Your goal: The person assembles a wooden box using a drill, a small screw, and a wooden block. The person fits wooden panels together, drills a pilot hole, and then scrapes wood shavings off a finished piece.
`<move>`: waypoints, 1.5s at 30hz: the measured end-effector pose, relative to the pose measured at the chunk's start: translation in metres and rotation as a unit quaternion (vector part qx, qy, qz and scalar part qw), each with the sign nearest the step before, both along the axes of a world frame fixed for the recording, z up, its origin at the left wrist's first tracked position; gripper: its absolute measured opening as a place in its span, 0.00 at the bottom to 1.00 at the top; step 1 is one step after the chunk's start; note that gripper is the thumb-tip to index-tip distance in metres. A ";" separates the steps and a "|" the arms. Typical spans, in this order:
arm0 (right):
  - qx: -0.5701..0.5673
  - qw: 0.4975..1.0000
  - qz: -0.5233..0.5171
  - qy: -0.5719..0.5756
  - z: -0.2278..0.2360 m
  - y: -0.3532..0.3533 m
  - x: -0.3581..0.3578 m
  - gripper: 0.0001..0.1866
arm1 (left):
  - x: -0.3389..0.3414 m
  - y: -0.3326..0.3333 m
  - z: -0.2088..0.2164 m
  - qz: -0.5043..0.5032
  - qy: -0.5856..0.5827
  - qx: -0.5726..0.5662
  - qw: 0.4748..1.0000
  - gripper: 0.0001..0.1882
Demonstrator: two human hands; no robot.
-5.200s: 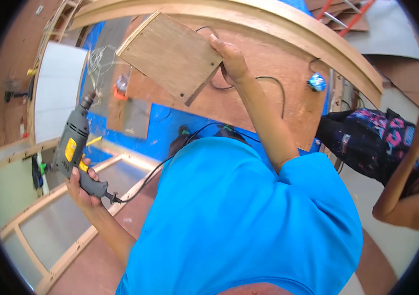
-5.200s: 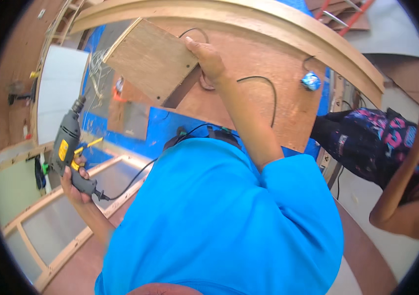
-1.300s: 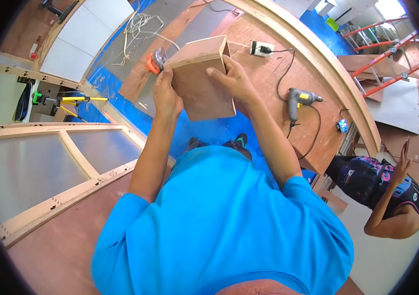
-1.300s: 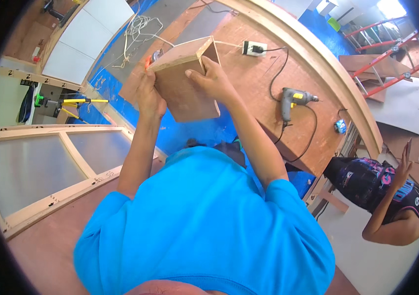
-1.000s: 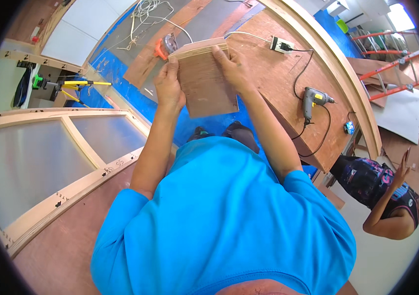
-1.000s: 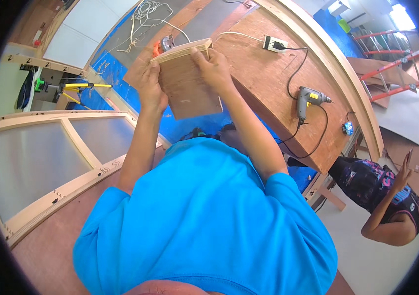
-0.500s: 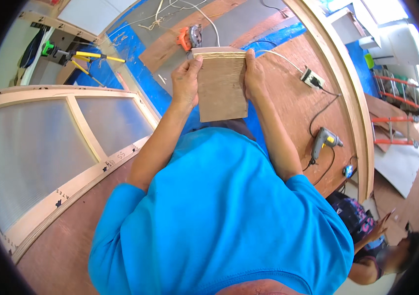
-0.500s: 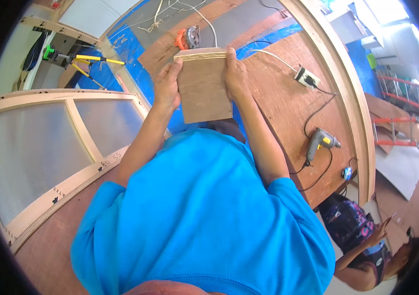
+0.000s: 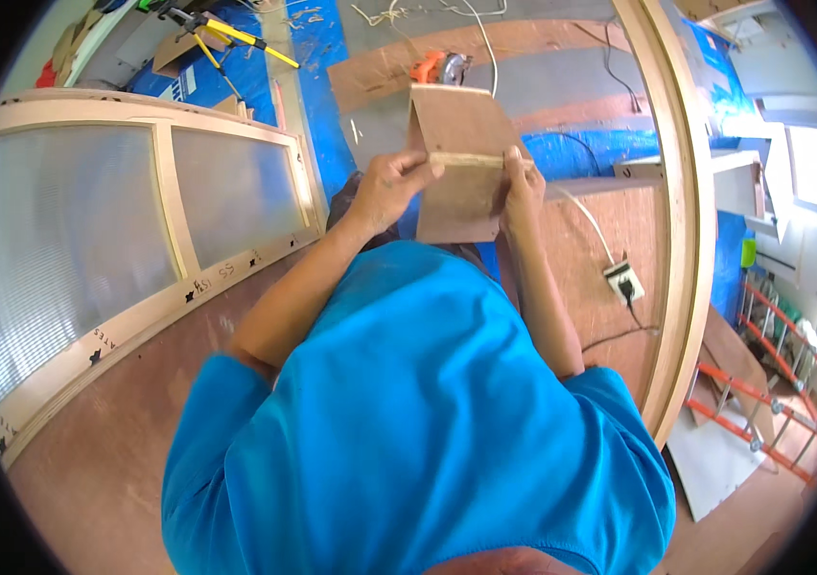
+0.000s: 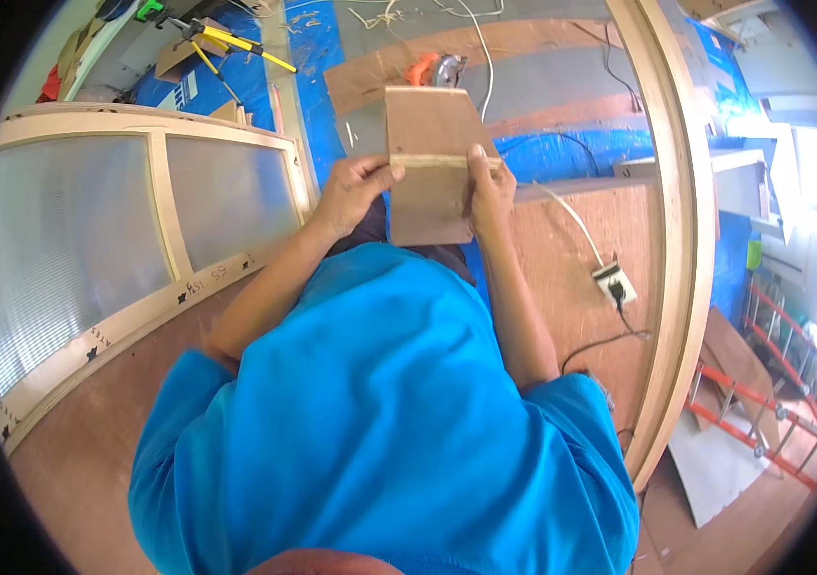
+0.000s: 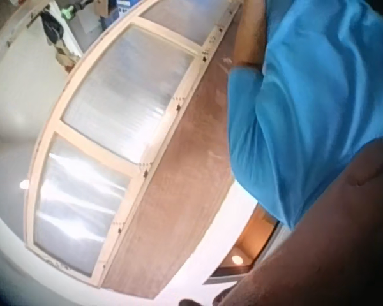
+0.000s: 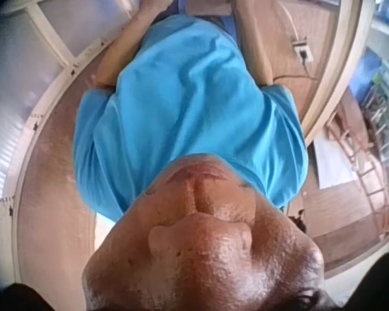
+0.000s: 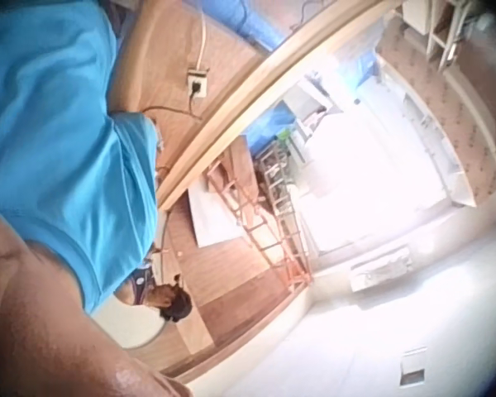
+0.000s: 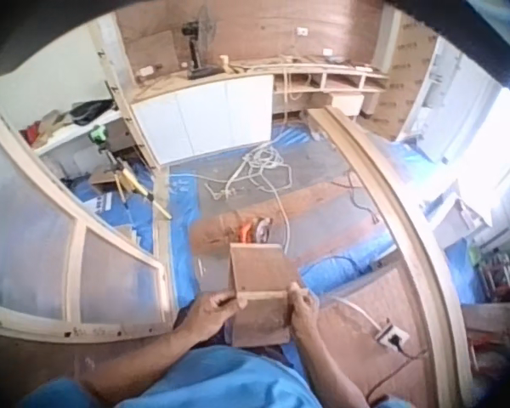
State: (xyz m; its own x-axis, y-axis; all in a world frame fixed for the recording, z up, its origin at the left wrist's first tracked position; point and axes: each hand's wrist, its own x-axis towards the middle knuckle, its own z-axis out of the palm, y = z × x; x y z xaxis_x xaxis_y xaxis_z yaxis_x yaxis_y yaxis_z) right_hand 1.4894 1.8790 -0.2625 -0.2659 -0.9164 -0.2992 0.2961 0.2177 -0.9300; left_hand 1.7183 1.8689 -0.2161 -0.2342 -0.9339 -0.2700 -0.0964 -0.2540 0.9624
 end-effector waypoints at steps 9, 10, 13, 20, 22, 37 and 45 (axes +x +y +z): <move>0.002 0.988 0.040 0.146 -0.019 -0.076 0.019 0.22 | 0.029 -0.072 -0.048 -0.005 0.138 0.122 0.983 0.18; -0.009 0.984 0.026 0.175 -0.022 -0.090 0.026 0.23 | 0.031 -0.087 -0.040 -0.002 0.104 0.109 0.989 0.18; 0.023 0.981 0.022 0.194 -0.022 -0.135 0.045 0.23 | 0.052 -0.143 -0.047 -0.047 -0.012 0.053 0.997 0.19; 0.100 0.905 0.130 0.393 0.026 -0.283 0.110 0.34 | 0.133 -0.304 -0.031 -0.167 -0.235 -0.179 0.941 0.38; 0.130 0.838 0.174 0.500 0.045 -0.339 0.109 0.36 | 0.144 -0.363 -0.016 -0.152 -0.206 -0.297 0.920 0.48; 0.252 0.952 0.173 -0.002 0.096 -0.667 0.084 0.35 | 0.146 -0.625 0.060 -0.253 -0.238 -0.332 0.877 0.27; 0.244 0.961 0.123 0.040 0.068 -0.796 0.074 0.36 | 0.121 -0.777 0.053 -0.291 -0.273 -0.352 0.847 0.27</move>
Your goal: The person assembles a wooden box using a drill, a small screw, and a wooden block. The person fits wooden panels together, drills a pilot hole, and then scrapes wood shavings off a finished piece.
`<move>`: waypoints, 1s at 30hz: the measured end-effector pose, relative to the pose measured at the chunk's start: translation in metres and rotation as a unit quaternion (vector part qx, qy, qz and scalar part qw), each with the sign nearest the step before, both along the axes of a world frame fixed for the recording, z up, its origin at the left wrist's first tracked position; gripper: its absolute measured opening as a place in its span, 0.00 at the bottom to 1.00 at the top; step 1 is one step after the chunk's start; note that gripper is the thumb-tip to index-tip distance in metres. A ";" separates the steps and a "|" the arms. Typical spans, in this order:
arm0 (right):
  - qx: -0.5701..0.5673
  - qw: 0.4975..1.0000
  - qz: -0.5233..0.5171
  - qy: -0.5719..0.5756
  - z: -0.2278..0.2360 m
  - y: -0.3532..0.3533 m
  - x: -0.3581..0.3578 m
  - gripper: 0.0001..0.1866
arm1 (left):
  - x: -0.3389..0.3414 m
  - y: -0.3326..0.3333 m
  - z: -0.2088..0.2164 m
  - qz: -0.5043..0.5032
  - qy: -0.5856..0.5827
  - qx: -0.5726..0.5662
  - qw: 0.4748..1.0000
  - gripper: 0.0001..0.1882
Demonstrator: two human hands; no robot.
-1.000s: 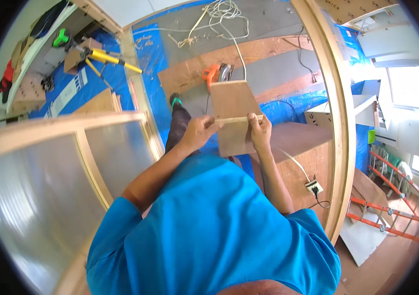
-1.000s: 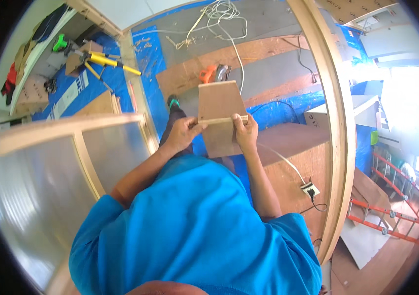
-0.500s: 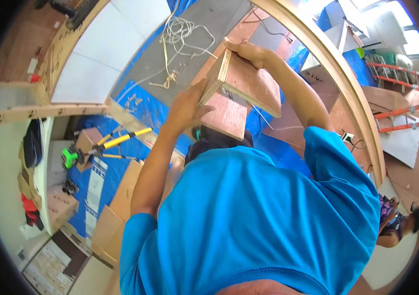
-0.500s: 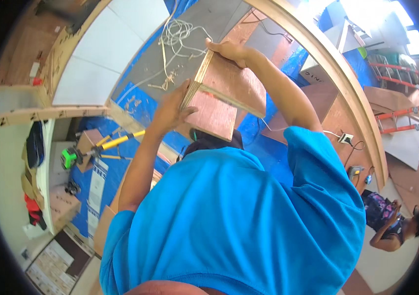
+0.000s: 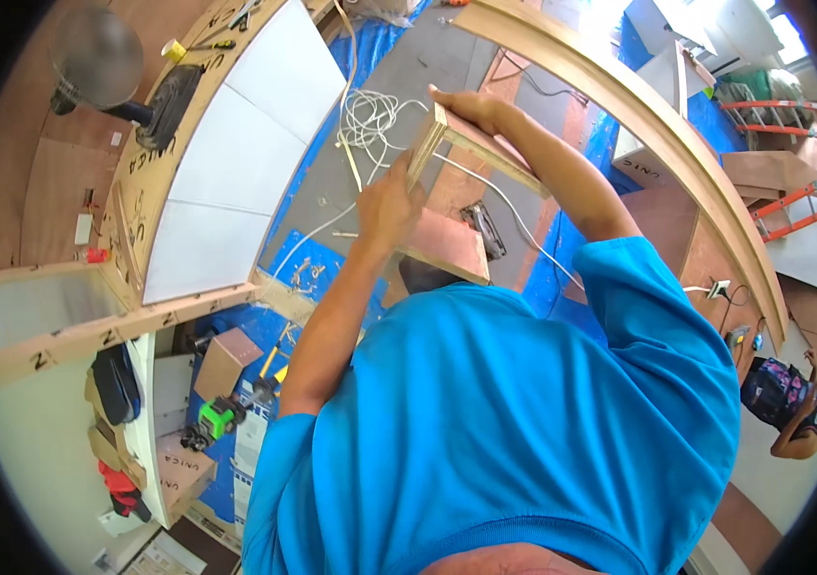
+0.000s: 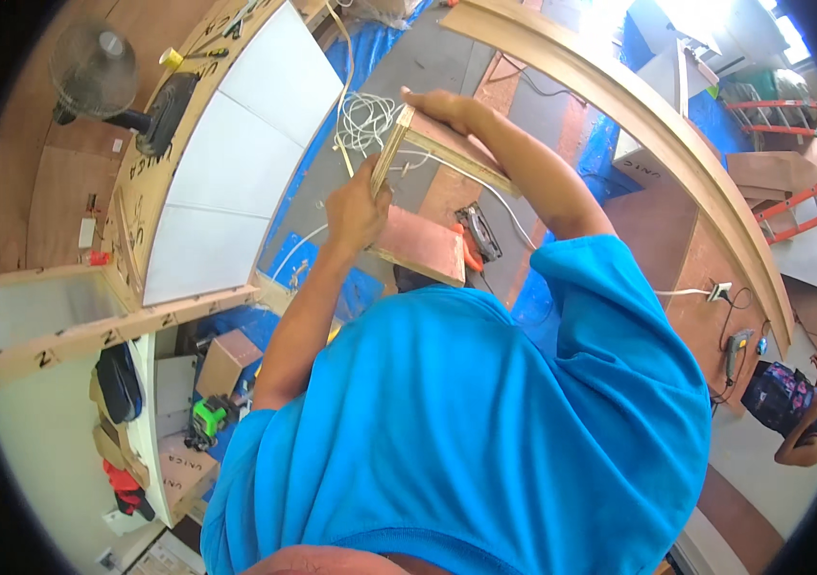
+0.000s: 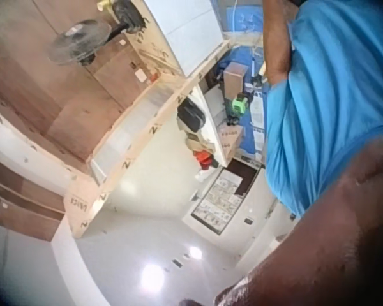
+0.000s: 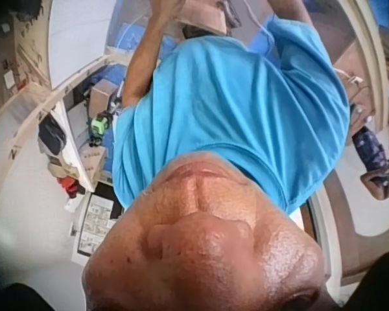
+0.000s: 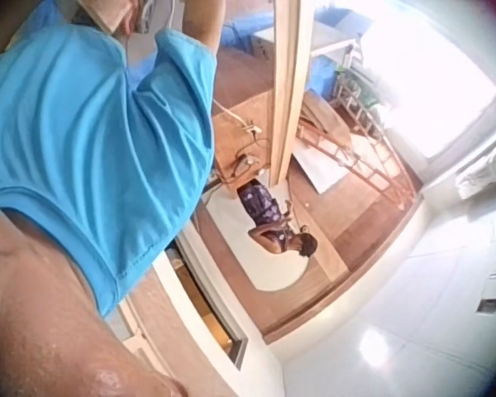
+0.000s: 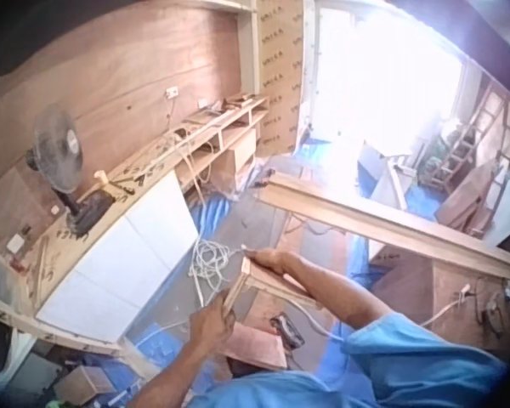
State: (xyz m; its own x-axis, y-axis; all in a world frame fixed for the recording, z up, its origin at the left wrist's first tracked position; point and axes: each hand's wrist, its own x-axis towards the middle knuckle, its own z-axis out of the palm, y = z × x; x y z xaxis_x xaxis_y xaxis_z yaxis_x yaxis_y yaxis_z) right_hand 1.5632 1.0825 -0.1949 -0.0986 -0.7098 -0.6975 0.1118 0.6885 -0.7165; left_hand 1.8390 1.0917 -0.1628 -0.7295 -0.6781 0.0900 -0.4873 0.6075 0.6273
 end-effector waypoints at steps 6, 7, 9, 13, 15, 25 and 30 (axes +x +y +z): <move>-0.164 0.977 0.067 0.119 0.006 -0.093 0.011 0.33 | -0.011 -0.097 -0.038 0.017 -0.018 -0.024 0.999 0.33; -0.240 0.942 0.192 0.132 -0.001 -0.121 -0.006 0.32 | -0.017 -0.109 -0.041 0.017 0.002 -0.004 1.000 0.32; -0.201 0.935 0.218 0.193 0.046 -0.139 0.018 0.41 | -0.010 -0.142 -0.033 0.052 0.004 -0.006 0.999 0.31; -0.186 0.932 0.163 0.264 0.065 -0.172 0.012 0.46 | -0.037 -0.201 -0.011 0.040 0.034 -0.002 0.999 0.29; -0.215 0.920 0.130 0.299 0.045 -0.200 0.003 0.43 | -0.051 -0.240 -0.007 0.018 0.027 -0.004 0.999 0.29; -0.433 0.780 0.000 0.451 0.083 -0.307 0.019 0.27 | -0.161 -0.524 -0.060 -0.086 0.096 -0.006 0.992 0.24; -0.344 0.844 -0.165 0.377 0.048 -0.326 0.033 0.20 | -0.262 -0.610 -0.034 -0.010 -0.002 -0.041 0.999 0.20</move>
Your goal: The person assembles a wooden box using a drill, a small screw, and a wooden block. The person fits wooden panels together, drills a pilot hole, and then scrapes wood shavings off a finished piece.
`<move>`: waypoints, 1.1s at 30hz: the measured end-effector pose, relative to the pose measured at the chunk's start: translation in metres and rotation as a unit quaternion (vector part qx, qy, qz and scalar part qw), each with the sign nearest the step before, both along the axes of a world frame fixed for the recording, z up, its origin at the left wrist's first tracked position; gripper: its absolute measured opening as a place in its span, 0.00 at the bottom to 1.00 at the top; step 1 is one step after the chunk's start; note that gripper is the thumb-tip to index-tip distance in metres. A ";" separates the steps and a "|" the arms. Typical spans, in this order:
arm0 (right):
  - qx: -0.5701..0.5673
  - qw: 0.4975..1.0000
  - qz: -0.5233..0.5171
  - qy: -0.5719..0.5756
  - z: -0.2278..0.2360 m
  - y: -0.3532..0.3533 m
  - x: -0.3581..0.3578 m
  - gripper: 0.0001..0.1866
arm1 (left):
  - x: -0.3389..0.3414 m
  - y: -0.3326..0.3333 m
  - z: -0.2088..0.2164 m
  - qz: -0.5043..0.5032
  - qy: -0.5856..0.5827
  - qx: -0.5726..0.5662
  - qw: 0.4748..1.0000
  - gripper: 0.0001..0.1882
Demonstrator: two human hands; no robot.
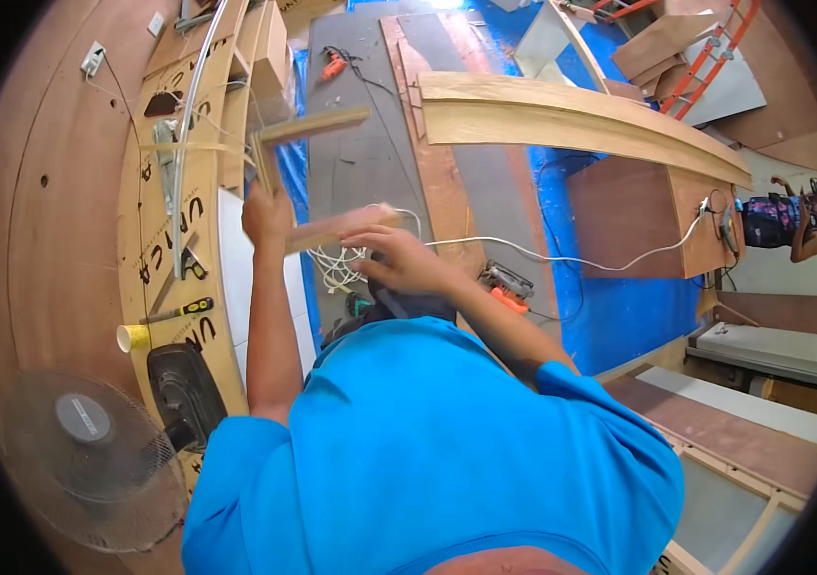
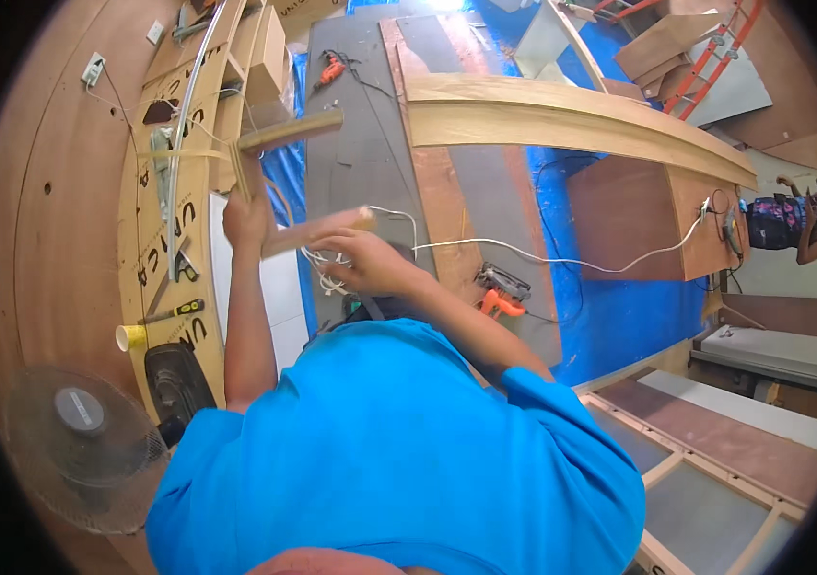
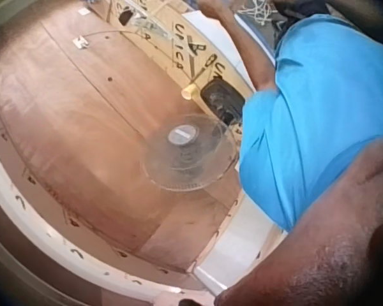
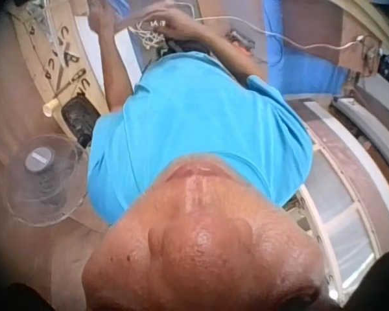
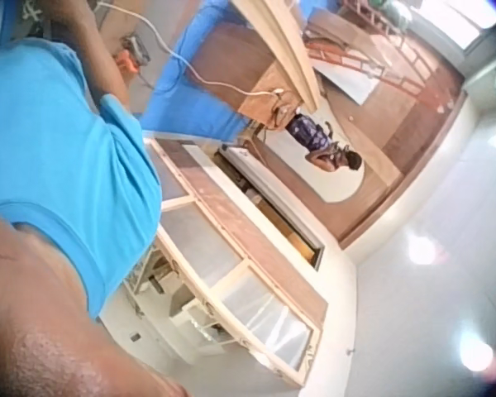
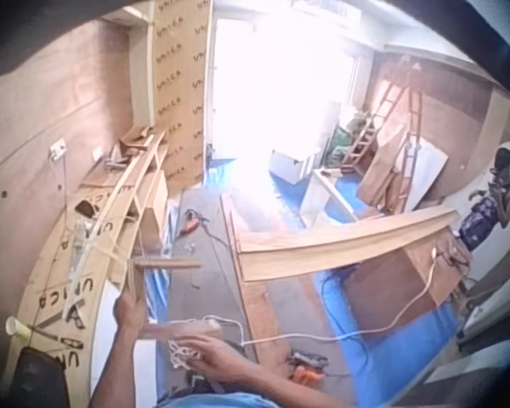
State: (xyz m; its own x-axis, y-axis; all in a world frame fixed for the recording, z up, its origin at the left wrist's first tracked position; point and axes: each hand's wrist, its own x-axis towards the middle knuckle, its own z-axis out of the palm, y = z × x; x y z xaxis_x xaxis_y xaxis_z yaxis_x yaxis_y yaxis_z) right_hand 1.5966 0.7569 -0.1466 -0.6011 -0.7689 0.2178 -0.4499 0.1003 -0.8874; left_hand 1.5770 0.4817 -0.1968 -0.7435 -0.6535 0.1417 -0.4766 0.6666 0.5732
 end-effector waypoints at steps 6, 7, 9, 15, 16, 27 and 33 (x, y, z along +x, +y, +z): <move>0.060 0.958 -0.142 -0.241 -0.028 -0.006 -0.021 0.16 | -0.099 -0.061 -0.032 -0.054 0.005 0.030 0.998 0.17; 0.052 0.958 -0.138 -0.247 -0.039 -0.010 -0.031 0.16 | -0.112 -0.060 -0.026 -0.060 0.020 0.057 0.996 0.17; 0.034 0.936 -0.165 -0.310 -0.050 -0.017 -0.056 0.16 | -0.135 -0.067 -0.023 -0.065 -0.012 0.103 0.992 0.19; 0.024 0.953 -0.180 -0.241 -0.063 -0.049 -0.173 0.18 | -0.233 -0.092 -0.058 -0.133 -0.062 0.143 0.979 0.15; 0.033 0.953 -0.180 -0.242 -0.070 -0.052 -0.200 0.18 | -0.262 -0.092 -0.062 -0.102 -0.037 0.286 0.952 0.14; 0.048 0.938 -0.341 -0.026 -0.086 -0.115 -0.455 0.13 | -0.492 -0.063 -0.096 0.027 -0.082 0.819 0.568 0.17; 0.060 0.924 -0.375 -0.043 -0.089 -0.088 -0.533 0.13 | -0.563 -0.023 -0.060 0.064 -0.125 0.778 0.612 0.14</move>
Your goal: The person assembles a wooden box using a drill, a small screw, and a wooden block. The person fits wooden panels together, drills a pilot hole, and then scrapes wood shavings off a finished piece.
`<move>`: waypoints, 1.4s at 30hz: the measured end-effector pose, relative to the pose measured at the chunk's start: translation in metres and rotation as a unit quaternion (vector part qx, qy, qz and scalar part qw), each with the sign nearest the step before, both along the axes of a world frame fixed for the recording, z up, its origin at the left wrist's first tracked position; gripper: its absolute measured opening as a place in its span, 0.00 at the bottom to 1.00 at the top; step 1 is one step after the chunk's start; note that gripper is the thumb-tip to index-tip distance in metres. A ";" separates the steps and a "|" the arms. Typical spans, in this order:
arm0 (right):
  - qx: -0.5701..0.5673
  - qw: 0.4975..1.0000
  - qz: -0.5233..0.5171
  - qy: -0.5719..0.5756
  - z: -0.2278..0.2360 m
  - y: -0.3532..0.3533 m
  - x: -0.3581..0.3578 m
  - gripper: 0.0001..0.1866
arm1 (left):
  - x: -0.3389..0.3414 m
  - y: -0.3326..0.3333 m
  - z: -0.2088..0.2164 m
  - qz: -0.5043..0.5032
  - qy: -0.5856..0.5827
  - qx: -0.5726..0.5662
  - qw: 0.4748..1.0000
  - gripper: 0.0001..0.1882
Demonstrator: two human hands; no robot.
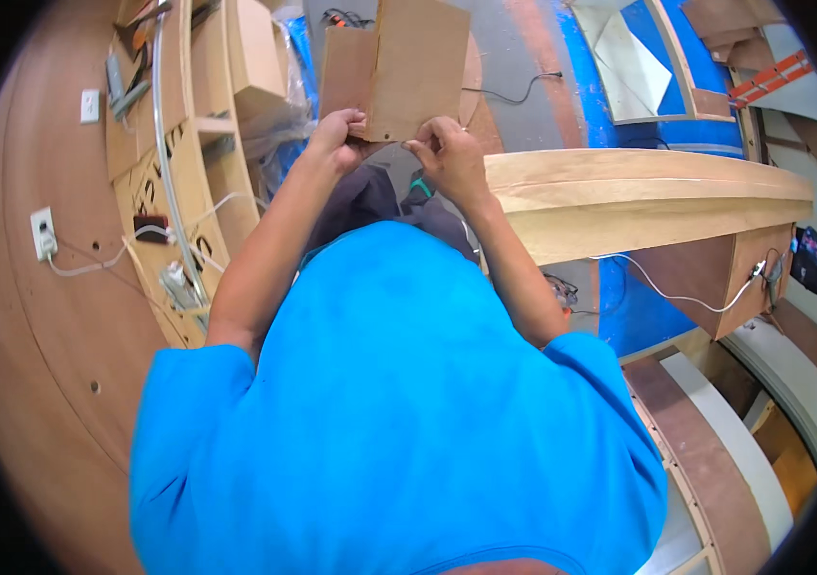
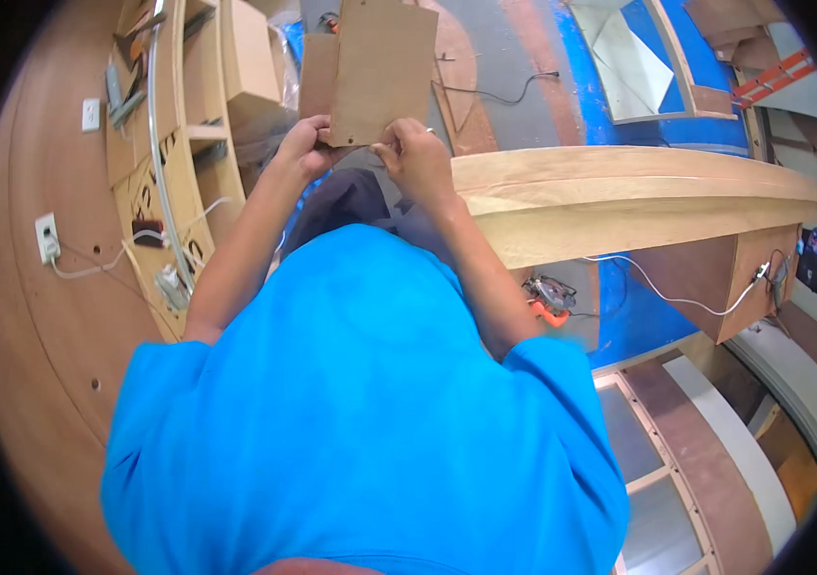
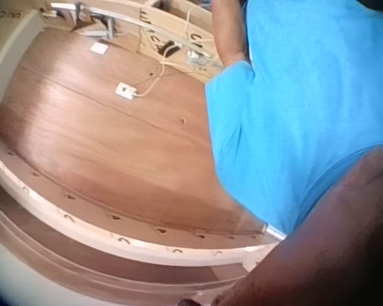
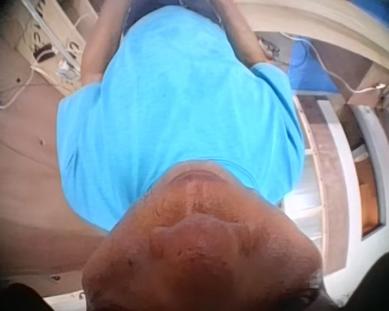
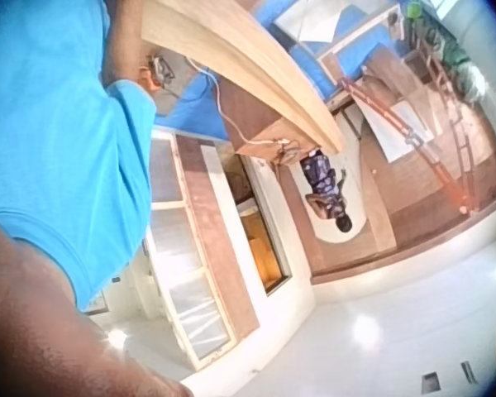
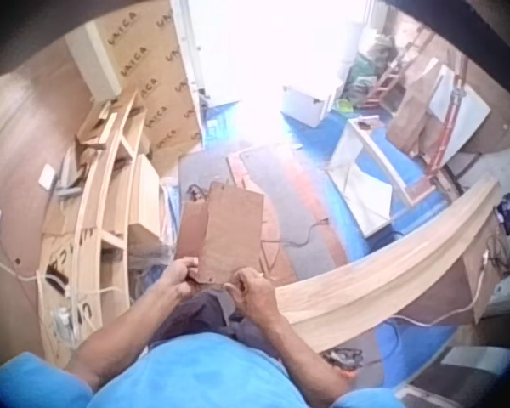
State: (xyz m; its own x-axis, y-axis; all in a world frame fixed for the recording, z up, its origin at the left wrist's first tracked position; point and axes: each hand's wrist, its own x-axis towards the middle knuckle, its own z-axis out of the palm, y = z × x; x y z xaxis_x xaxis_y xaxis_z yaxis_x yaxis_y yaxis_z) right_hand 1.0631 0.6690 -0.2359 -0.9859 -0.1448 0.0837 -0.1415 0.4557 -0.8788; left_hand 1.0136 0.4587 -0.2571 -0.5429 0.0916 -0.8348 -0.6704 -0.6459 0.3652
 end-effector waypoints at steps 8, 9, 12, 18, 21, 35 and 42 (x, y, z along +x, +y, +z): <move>0.035 0.998 -0.047 -0.025 -0.031 0.030 -0.079 0.11 | -0.108 0.019 -0.078 -0.077 0.026 -0.030 0.996 0.07; 0.015 0.998 -0.050 -0.033 -0.032 0.032 -0.090 0.11 | -0.123 0.024 -0.085 -0.088 0.005 -0.054 0.995 0.08; -0.051 0.994 -0.093 -0.034 -0.007 0.034 -0.125 0.12 | -0.172 0.041 -0.107 -0.136 -0.030 -0.117 0.983 0.11; -0.101 0.960 -0.259 -0.024 0.014 0.023 -0.250 0.24 | -0.283 0.090 -0.123 -0.369 0.148 -0.414 0.819 0.29; -0.064 0.942 -0.319 -0.084 0.009 0.021 -0.321 0.39 | -0.339 0.124 -0.060 -0.455 0.316 -0.476 0.683 0.36; -0.111 0.839 -0.531 0.033 0.014 0.109 -0.502 0.21 | -0.498 0.208 0.026 -0.458 0.699 -0.386 0.391 0.49; -0.038 0.828 -0.560 0.011 -0.018 0.234 -0.579 0.17 | -0.615 0.301 0.032 -0.596 0.671 -0.257 0.358 0.41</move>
